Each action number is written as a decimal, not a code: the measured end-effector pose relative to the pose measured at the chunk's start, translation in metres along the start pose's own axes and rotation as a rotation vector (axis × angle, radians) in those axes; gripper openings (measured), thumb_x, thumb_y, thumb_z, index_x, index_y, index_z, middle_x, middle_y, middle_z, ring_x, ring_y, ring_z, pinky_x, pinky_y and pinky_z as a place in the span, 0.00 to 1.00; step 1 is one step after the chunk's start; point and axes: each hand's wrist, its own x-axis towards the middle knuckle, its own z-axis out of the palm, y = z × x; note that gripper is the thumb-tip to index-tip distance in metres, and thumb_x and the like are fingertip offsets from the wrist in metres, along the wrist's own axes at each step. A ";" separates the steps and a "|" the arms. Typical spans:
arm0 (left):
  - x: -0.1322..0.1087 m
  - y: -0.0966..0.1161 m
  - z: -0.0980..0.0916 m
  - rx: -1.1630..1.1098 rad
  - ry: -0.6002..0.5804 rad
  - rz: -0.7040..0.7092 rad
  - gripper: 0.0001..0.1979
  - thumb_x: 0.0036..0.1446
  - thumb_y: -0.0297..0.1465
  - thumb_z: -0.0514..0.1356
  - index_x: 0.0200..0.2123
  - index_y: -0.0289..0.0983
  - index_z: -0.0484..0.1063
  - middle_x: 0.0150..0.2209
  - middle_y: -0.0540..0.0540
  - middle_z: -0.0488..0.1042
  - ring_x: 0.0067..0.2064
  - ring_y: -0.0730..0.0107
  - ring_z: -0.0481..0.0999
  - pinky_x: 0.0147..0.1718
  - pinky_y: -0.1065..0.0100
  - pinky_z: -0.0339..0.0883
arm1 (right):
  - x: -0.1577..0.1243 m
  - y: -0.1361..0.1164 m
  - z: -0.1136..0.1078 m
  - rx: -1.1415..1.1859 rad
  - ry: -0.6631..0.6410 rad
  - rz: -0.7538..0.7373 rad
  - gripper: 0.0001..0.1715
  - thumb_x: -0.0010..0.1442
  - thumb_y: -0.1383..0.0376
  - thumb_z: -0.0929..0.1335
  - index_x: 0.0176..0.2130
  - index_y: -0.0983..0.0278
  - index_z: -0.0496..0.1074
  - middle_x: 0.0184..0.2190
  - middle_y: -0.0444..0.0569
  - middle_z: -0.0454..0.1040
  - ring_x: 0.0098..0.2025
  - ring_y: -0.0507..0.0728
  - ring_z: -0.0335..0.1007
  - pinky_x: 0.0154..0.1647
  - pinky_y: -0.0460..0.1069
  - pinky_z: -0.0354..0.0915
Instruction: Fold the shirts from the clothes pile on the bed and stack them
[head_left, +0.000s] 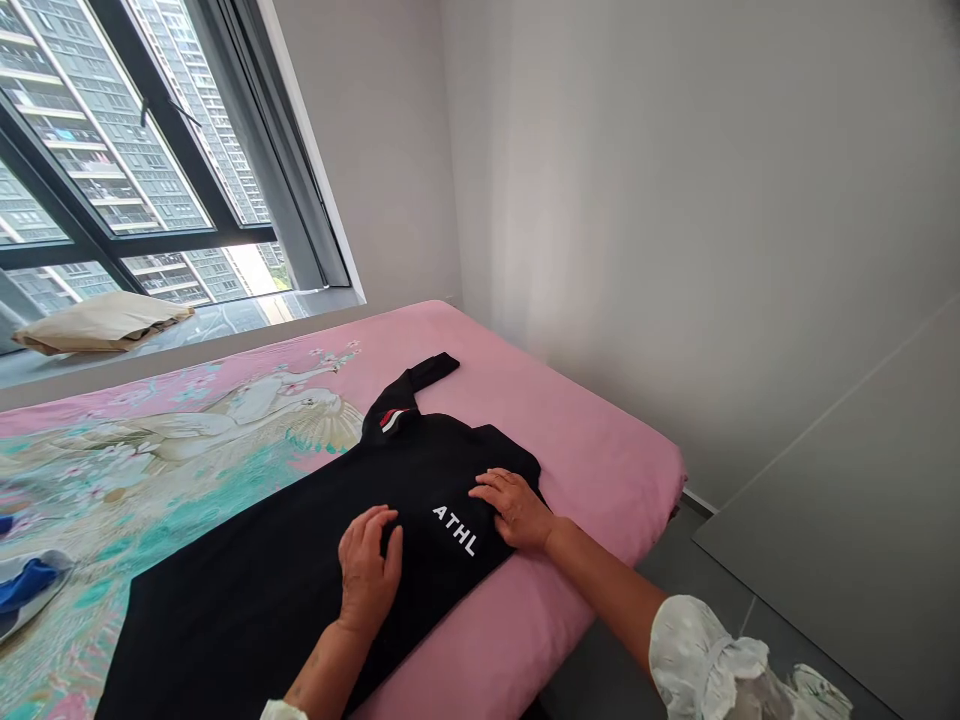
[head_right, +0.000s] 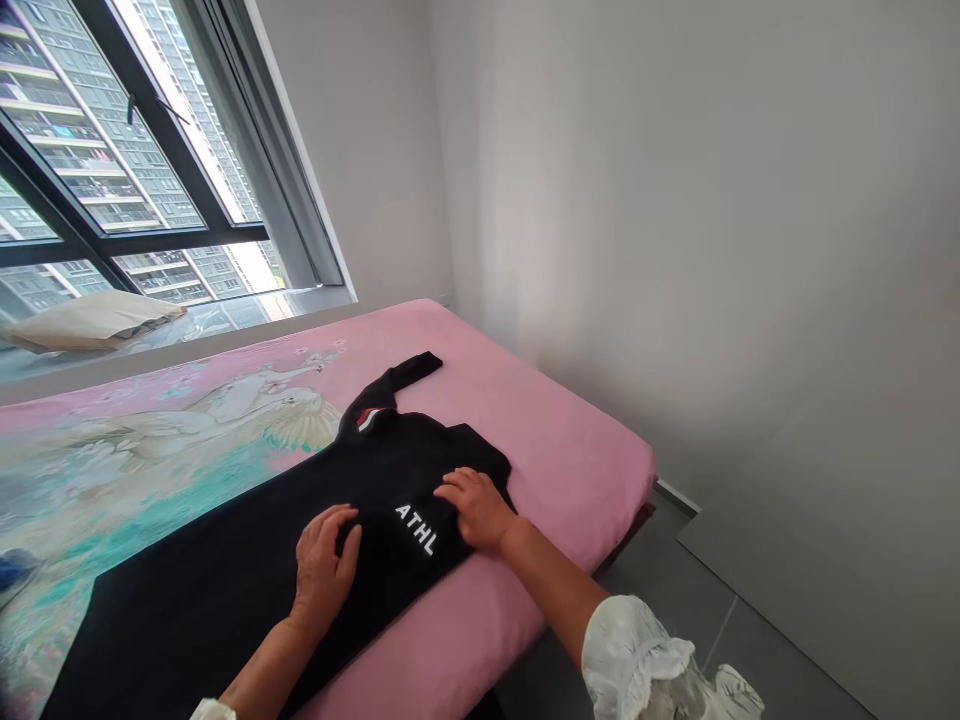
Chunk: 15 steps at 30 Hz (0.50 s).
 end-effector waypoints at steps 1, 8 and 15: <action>-0.010 -0.002 -0.003 0.047 -0.041 0.097 0.15 0.57 0.38 0.49 0.41 0.39 0.71 0.49 0.42 0.71 0.56 0.62 0.65 0.61 0.60 0.49 | 0.001 0.000 -0.001 -0.001 -0.017 -0.044 0.29 0.45 0.75 0.63 0.47 0.59 0.69 0.52 0.47 0.67 0.57 0.59 0.55 0.56 0.54 0.53; -0.054 -0.024 -0.004 0.371 -0.354 0.062 0.23 0.59 0.42 0.47 0.56 0.43 0.63 0.62 0.45 0.61 0.64 0.60 0.56 0.63 0.47 0.38 | -0.020 0.001 0.007 -0.016 0.054 0.102 0.11 0.46 0.73 0.63 0.33 0.64 0.68 0.34 0.50 0.69 0.41 0.58 0.61 0.44 0.53 0.59; -0.052 -0.014 -0.006 0.454 -0.470 0.028 0.31 0.58 0.48 0.45 0.63 0.45 0.52 0.67 0.46 0.48 0.67 0.58 0.45 0.62 0.43 0.30 | -0.031 -0.019 0.011 -0.061 0.142 0.031 0.29 0.49 0.71 0.65 0.52 0.63 0.64 0.52 0.53 0.66 0.57 0.62 0.53 0.61 0.59 0.46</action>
